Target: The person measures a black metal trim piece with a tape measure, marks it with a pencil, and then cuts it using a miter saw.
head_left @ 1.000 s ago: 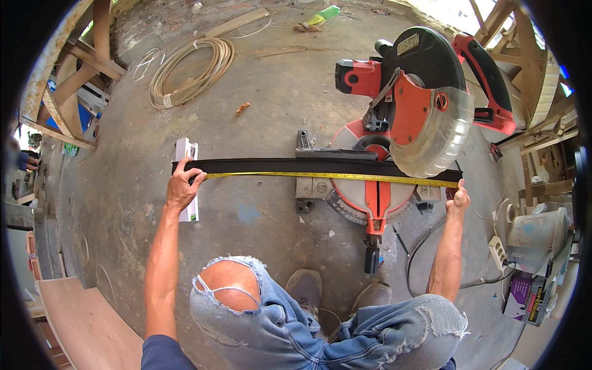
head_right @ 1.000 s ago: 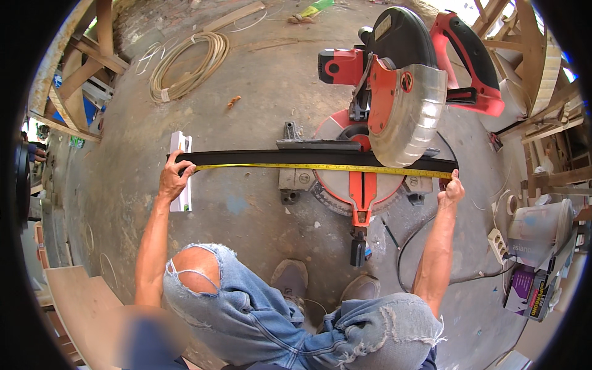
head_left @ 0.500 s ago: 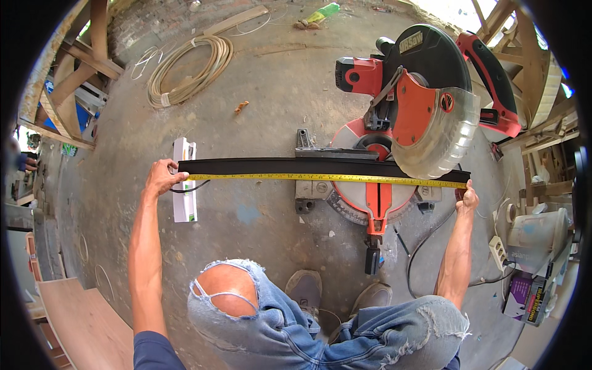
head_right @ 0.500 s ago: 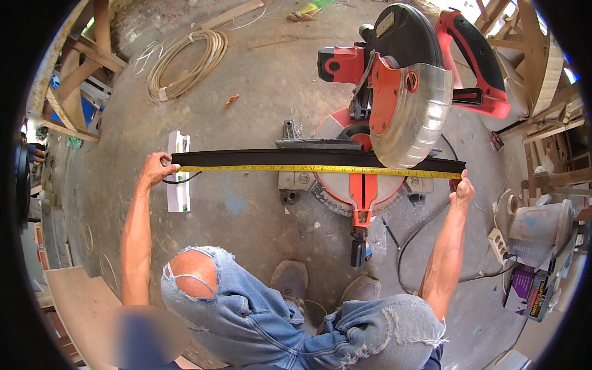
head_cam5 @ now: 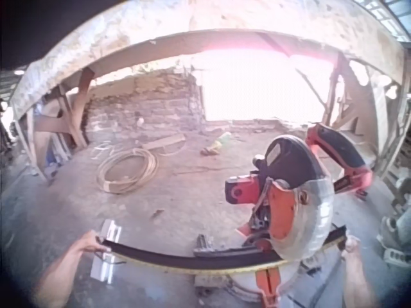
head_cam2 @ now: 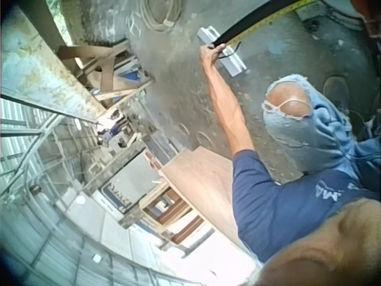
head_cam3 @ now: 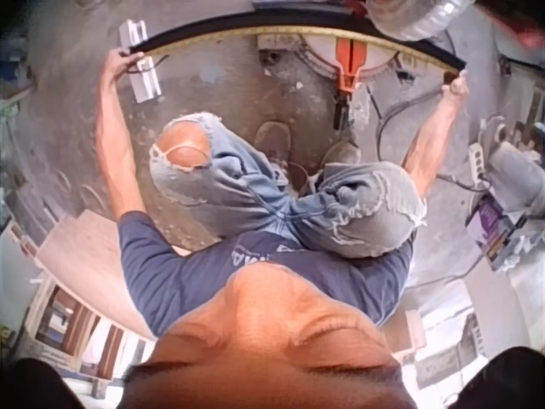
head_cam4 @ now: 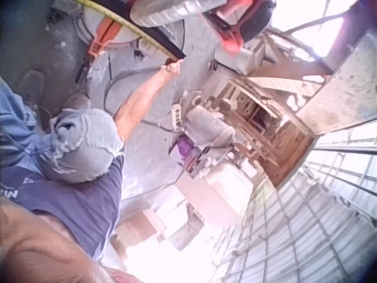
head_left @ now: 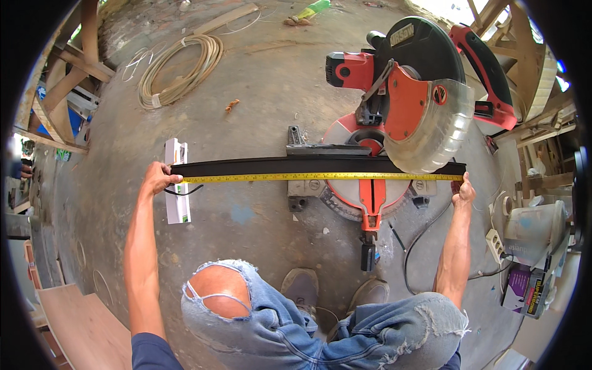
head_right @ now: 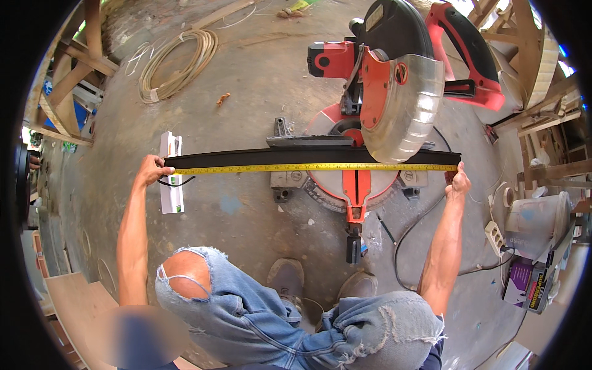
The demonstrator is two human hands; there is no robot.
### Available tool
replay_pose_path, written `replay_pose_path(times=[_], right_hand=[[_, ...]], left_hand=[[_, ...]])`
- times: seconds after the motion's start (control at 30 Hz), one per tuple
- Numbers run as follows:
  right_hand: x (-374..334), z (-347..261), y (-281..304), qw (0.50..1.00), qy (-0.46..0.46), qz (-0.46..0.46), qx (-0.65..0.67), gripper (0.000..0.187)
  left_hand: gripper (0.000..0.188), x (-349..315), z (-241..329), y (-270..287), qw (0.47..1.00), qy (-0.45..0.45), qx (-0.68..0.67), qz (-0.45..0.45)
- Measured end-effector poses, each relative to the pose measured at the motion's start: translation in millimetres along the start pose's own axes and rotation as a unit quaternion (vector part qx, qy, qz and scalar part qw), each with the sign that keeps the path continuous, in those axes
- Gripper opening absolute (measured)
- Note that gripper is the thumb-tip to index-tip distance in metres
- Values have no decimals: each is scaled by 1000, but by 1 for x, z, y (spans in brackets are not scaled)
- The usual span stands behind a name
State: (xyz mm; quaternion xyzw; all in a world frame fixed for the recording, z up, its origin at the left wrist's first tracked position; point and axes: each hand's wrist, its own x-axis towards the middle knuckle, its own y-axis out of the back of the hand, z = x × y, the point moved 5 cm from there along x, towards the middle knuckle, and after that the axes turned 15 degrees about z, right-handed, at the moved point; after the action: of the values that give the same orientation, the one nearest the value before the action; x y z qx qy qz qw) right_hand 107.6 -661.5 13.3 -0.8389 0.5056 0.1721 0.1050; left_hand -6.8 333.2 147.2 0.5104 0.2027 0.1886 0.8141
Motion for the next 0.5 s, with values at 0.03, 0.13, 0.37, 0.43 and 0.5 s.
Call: replay_pose_path(times=[0.03, 0.13, 0.37, 0.43, 0.5], right_hand=[[-5, -1, -2, 1000, -1, -14, 7, 23], [-11, -13, 4, 998, -4, -52, 25, 23], [-113, -27, 31, 961, 230, -5, -154, 18], [-173, -16, 41, 899, 377, -102, -201, 11], [-232, 0, 58, 800, 406, -240, -370, 19]], left_hand=[[44, -2, -2, 0, 1000, -19, 3, 24], [43, -4, 3, -8, 999, -25, -18, 20], [40, -7, -17, -7, 996, -89, -7, 31], [39, -12, -15, -6, 995, -95, -18, 29], [39, -18, 3, -12, 994, -97, -33, 30]])
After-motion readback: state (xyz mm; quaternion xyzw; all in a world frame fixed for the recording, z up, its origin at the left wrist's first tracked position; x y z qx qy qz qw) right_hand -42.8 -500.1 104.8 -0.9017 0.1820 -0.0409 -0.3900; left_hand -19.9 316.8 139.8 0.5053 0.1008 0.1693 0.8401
